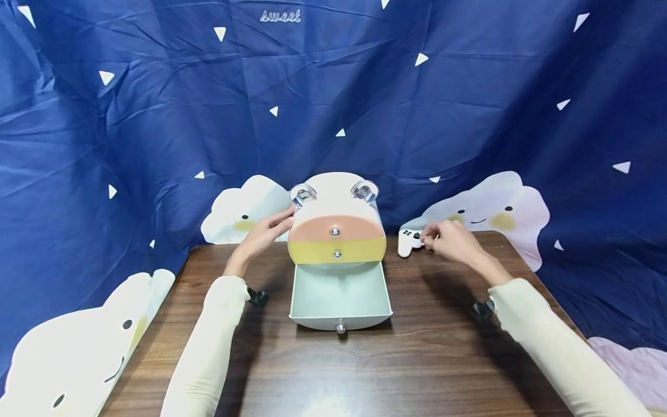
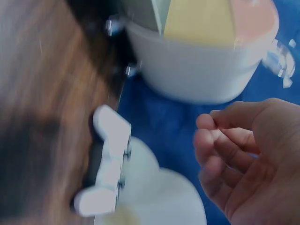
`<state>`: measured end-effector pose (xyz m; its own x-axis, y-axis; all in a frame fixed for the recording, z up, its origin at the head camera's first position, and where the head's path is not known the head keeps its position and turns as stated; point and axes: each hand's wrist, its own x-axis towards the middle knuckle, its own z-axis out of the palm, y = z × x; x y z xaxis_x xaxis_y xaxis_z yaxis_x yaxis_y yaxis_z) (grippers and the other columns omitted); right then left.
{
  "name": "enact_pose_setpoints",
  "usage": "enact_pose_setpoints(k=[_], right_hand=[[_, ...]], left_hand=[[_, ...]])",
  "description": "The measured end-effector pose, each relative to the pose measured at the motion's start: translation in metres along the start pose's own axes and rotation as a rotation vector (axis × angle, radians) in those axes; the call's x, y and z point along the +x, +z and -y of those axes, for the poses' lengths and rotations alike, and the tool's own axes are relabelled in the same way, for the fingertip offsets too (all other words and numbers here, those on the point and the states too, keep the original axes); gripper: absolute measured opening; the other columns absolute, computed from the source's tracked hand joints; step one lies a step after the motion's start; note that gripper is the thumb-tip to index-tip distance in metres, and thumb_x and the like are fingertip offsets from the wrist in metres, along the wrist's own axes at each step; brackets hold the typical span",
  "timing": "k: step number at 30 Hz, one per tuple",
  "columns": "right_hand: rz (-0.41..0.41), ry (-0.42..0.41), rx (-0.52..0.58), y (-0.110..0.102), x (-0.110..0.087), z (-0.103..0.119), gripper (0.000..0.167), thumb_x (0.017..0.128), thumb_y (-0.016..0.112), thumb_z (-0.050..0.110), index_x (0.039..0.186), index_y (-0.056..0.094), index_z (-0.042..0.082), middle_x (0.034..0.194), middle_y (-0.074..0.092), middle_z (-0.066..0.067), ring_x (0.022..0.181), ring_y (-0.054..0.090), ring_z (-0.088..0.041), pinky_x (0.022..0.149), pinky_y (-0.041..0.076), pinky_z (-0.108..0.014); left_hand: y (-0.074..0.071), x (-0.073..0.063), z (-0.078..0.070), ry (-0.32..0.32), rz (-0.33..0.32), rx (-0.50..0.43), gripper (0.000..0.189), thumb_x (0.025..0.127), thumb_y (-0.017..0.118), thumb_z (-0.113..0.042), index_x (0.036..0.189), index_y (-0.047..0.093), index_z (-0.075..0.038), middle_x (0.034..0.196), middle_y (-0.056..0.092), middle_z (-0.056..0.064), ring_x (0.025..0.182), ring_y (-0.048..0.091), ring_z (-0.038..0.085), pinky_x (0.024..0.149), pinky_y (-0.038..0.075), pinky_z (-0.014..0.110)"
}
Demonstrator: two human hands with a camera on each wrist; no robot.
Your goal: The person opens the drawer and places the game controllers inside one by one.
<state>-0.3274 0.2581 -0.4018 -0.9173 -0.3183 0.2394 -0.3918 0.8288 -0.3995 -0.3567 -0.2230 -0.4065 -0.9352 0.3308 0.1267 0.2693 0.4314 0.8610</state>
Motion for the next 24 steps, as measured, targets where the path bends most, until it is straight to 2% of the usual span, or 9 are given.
enact_pose_setpoints(k=[5,9,16,24], right_hand=[[0.065,-0.04,-0.052,-0.005,0.031,-0.023,0.017,0.095,0.068,0.009,0.106,0.079,0.003,0.095,0.08,-0.01,0.089,0.073,-0.027,0.085,0.058,-0.049],[0.141,-0.065,-0.096,-0.007,0.048,-0.033,0.026,0.093,0.066,0.005,0.115,0.076,-0.004,0.105,0.08,-0.018,0.103,0.074,-0.037,0.094,0.057,-0.056],[0.237,-0.033,-0.146,-0.005,0.07,-0.042,0.038,0.091,0.068,0.006,0.127,0.07,-0.008,0.12,0.075,-0.026,0.117,0.068,-0.046,0.102,0.055,-0.058],[0.345,0.021,-0.181,0.007,0.083,-0.046,0.045,0.09,0.067,0.002,0.133,0.066,-0.009,0.129,0.071,-0.029,0.124,0.064,-0.048,0.106,0.054,-0.058]], left_hand=[[-0.002,-0.001,-0.001,-0.025,0.006,-0.013,0.057,0.111,0.056,-0.045,0.164,0.043,-0.028,0.172,0.037,-0.006,0.163,0.03,0.022,0.133,0.027,0.051],[-0.003,-0.004,-0.011,-0.048,0.026,-0.011,0.058,0.112,0.055,-0.039,0.165,0.04,-0.021,0.173,0.036,-0.001,0.163,0.029,0.026,0.133,0.028,0.052],[-0.003,-0.015,-0.038,-0.058,0.037,0.02,0.057,0.112,0.056,-0.035,0.165,0.042,-0.016,0.171,0.039,0.003,0.162,0.033,0.027,0.131,0.031,0.051],[-0.003,-0.016,-0.041,-0.043,0.038,0.0,0.058,0.112,0.056,-0.034,0.164,0.042,-0.013,0.172,0.038,0.004,0.162,0.031,0.028,0.132,0.029,0.051]])
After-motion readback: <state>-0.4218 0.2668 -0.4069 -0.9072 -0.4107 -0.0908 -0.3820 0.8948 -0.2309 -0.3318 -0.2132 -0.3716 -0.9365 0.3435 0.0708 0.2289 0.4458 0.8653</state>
